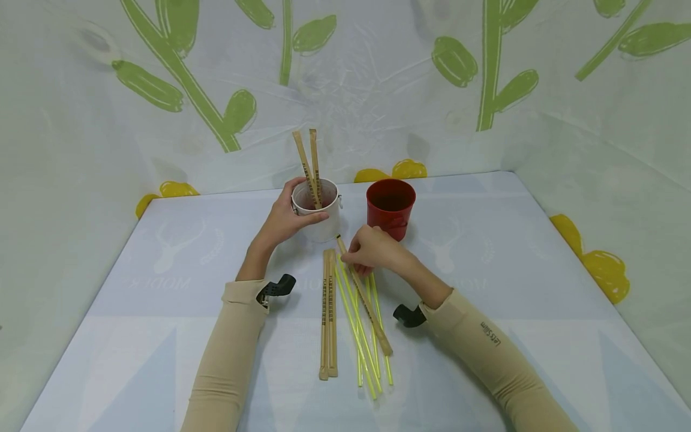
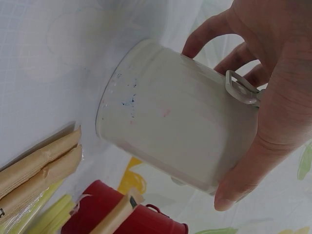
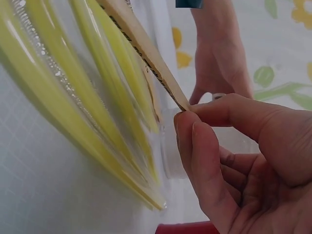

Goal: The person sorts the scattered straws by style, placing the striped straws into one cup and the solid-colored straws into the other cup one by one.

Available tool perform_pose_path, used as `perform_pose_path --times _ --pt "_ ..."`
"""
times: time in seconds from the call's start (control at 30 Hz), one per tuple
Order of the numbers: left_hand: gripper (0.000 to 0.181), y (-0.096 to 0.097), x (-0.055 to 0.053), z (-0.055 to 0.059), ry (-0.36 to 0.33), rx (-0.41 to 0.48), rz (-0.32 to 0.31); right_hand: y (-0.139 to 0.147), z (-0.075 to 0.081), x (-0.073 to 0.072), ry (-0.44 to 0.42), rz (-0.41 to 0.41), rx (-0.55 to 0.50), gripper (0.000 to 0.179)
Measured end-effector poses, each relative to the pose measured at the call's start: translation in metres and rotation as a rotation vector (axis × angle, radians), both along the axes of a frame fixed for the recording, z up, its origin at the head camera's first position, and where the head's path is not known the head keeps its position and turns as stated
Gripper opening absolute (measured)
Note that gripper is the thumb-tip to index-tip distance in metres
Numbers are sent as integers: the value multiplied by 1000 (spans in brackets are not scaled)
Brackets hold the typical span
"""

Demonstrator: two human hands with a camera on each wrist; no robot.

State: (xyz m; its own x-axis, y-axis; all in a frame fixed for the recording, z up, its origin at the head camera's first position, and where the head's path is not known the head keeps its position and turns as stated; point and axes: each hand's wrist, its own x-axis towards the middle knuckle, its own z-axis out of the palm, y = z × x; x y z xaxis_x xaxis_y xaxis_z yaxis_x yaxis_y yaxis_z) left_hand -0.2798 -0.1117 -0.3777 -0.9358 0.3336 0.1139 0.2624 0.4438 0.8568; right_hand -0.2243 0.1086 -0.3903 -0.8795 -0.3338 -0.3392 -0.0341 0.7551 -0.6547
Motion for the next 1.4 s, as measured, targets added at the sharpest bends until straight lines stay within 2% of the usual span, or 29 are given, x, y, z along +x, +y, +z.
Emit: perform_pose_path --times 0.23,0.47,0.57,0.87,1.17,1.4 --pt "90 0 -1 -1 -1 -1 3 4 4 -3 24 3 -17 21" --pt "94 -5 -24 -29 7 15 13 6 7 -3 23 6 -46 21" --pt "93 -6 -27 -33 18 23 16 6 7 -4 15 11 -47 21" --pt "95 -6 -26 -35 49 31 13 12 7 -6 21 6 -88 21" --pt "94 -7 -25 -35 51 22 21 15 11 -5 39 23 -106 21" --pt "93 -7 -26 -35 47 27 18 16 14 -5 55 0 -114 22"
